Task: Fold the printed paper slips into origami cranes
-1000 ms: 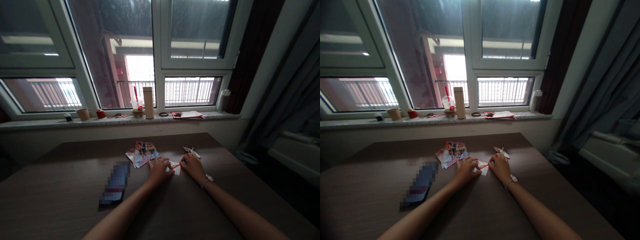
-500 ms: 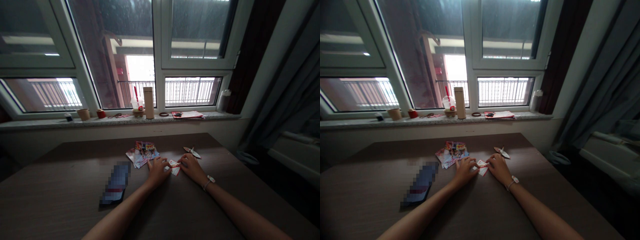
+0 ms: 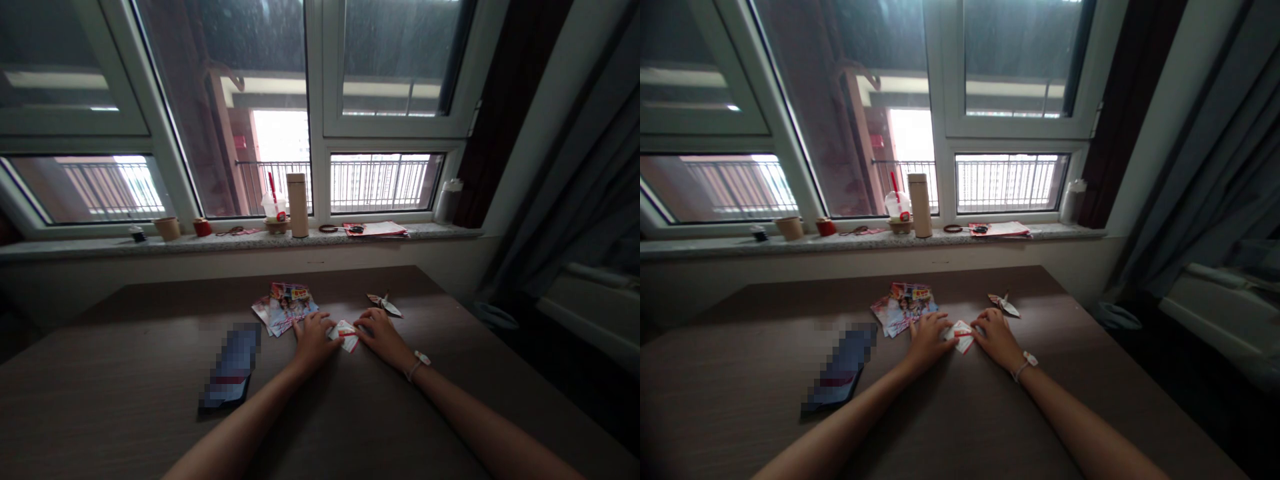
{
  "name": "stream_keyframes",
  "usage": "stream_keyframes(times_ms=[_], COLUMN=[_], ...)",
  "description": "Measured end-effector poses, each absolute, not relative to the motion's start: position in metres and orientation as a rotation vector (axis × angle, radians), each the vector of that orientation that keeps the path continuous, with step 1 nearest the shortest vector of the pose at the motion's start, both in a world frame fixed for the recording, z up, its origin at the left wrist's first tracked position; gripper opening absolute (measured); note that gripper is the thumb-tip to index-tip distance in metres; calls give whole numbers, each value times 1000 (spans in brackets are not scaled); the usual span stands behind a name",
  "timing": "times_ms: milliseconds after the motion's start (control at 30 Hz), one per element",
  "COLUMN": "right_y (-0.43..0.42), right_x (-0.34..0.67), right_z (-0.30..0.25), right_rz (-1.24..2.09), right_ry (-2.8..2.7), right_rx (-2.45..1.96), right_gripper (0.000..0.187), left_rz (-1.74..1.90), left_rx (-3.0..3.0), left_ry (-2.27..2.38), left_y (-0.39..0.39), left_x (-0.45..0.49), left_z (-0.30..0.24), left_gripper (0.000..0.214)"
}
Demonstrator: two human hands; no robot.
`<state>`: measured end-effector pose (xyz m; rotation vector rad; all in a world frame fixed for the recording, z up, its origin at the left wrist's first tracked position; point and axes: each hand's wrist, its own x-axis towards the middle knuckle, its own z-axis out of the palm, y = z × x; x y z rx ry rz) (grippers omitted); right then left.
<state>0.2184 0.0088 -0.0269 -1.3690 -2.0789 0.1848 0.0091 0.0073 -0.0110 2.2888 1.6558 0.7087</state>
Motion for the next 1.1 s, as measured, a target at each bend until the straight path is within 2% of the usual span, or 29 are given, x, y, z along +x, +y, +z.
stream_keyframes(times_ms=[200, 467, 700, 833, 1100], right_y=[11, 16, 16, 15, 7], right_x=[219, 221, 222, 225, 220], right_z=[-30, -35, -30, -26, -24], right_rz=[251, 344, 332, 250, 108], right_ry=[-2060, -1985, -1882, -1779, -2005], right_rx=[-1303, -1206, -1154, -1193, -1193], right_gripper=[23, 9, 8, 4, 11], left_rz=[783, 850, 915, 898, 892], left_rx=[2278, 2297, 2267, 2256, 2278], left_ry=[1644, 1637, 1678, 1708, 1717], left_y=[5, 3, 4, 5, 3], left_x=[10, 10, 9, 10, 11], left_z=[-7, -5, -4, -5, -6], left_gripper=[25, 21, 42, 46, 26])
